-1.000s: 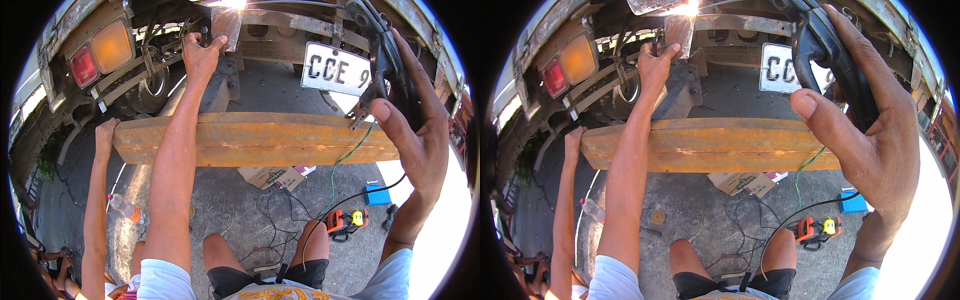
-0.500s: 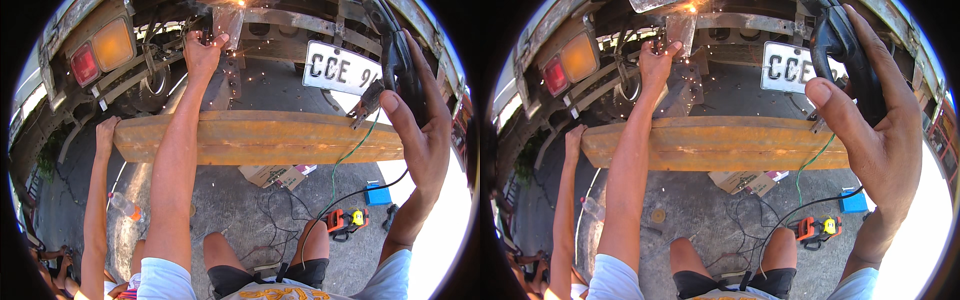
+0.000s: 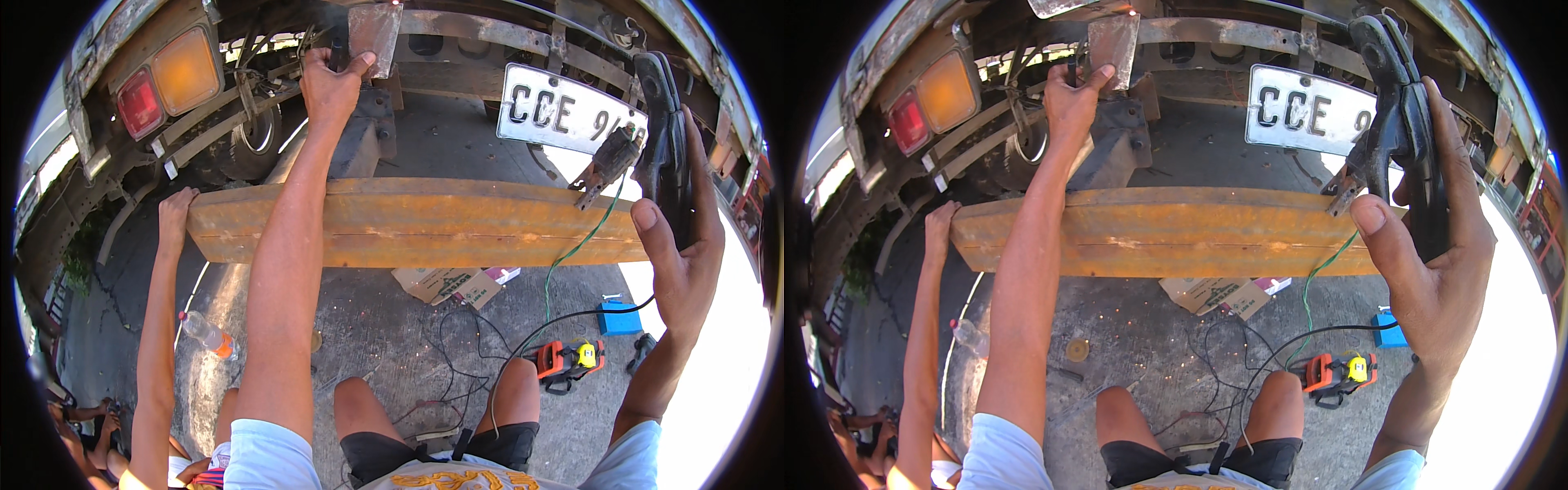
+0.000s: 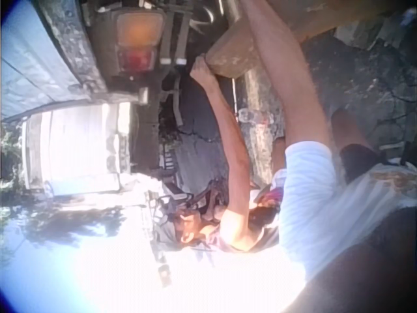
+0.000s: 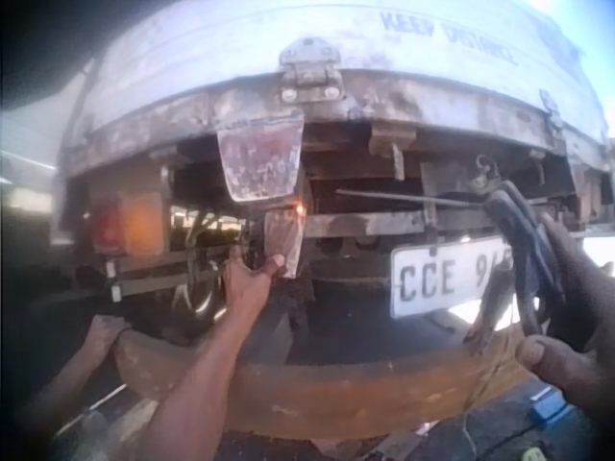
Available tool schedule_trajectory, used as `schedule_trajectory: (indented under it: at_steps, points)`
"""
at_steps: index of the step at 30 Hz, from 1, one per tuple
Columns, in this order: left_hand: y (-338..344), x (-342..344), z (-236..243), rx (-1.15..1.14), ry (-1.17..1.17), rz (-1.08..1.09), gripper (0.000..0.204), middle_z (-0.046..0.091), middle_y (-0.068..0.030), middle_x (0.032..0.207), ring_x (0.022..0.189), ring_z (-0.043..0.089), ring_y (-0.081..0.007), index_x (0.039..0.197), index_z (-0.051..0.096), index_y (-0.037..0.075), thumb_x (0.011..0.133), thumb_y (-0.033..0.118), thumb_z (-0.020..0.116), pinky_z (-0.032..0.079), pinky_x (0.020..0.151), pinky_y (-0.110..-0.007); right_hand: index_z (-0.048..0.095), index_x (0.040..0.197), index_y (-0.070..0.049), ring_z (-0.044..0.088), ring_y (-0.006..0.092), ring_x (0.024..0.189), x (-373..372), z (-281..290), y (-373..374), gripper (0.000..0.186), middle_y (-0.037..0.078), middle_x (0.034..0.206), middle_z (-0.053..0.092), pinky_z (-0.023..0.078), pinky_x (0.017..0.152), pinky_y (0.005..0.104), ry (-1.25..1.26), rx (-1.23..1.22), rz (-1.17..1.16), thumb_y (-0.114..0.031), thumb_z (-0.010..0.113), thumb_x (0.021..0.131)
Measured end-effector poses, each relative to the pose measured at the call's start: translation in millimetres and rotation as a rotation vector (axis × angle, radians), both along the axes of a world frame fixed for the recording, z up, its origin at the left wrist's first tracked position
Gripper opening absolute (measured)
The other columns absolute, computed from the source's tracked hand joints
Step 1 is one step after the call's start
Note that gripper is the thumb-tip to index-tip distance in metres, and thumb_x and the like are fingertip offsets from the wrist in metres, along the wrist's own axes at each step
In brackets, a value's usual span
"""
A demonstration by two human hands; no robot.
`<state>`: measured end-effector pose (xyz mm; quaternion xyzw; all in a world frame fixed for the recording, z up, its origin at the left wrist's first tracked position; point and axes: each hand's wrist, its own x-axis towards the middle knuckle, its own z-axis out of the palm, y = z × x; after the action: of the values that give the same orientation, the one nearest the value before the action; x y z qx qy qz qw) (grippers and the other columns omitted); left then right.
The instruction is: The person welds a metal bracket onto the rear frame of a vehicle using a welding torch while another person holds a wooden plank in place. The person adjusts their position and protective eyewear during the process.
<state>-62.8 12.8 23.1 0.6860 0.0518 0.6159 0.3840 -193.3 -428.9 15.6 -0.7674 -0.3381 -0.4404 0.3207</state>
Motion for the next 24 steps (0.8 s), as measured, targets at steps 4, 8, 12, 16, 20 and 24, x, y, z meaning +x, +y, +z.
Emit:
schedule_trajectory:
  at_steps: [4,8,12,16,20,24]
  points:
    - [2,2,-1,0.035,-0.029,0.015,0.075,0.074,-0.0155,0.106,0.093,0.069,-0.0228,0.118,0.066,-0.008,0.075,0.044,0.098,0.056,0.085,-0.038,0.039,0.168,-0.008,0.065,0.0365,0.135,4,-21,-1,0.090,0.024,0.150,0.062,0.053,0.114,0.0483,0.005,0.042,0.089,-0.042,0.079,0.096]
    - [4,4,-1,0.057,-0.069,0.026,0.078,0.074,-0.0160,0.107,0.094,0.070,-0.0229,0.120,0.065,-0.010,0.075,0.044,0.098,0.056,0.087,-0.038,0.032,0.166,0.007,0.066,0.0347,0.132,4,-43,-8,0.100,0.029,0.145,0.062,0.053,0.111,0.0494,0.066,0.087,0.121,-0.039,0.084,0.094]
    - [4,5,-1,0.044,-0.051,-0.002,0.078,0.074,-0.0164,0.108,0.094,0.070,-0.0227,0.120,0.065,-0.010,0.075,0.043,0.098,0.056,0.086,-0.038,0.029,0.168,0.007,0.068,0.0277,0.121,7,-69,-10,0.108,0.027,0.141,0.064,0.057,0.098,0.0406,0.048,0.180,0.166,-0.045,0.086,0.092]
    - [3,3,0,0.033,-0.052,-0.028,0.078,0.074,-0.0161,0.108,0.095,0.070,-0.0231,0.120,0.065,-0.009,0.073,0.043,0.099,0.056,0.087,-0.037,0.029,0.169,0.004,0.064,0.0111,0.075,1,-93,-15,0.117,0.014,0.113,0.072,0.050,0.061,0.0260,0.110,0.218,0.078,-0.058,0.087,0.087]
    - [3,2,1,0.012,-0.045,-0.054,0.078,0.073,-0.0159,0.108,0.096,0.070,-0.0236,0.120,0.064,-0.008,0.071,0.042,0.100,0.056,0.088,-0.037,0.029,0.169,0.003,0.059,0.0095,0.067,0,-109,-17,0.120,0.010,0.103,0.070,0.046,0.056,0.0250,0.077,0.205,0.054,-0.058,0.088,0.084]
    - [5,3,2,-0.011,-0.034,-0.078,0.079,0.073,-0.0156,0.108,0.097,0.069,-0.0241,0.120,0.064,-0.007,0.070,0.042,0.101,0.055,0.089,-0.037,0.028,0.169,0.003,0.059,0.0102,0.066,-4,-116,-18,0.121,0.009,0.099,0.069,0.046,0.056,0.0258,0.065,0.179,0.020,-0.055,0.089,0.082]
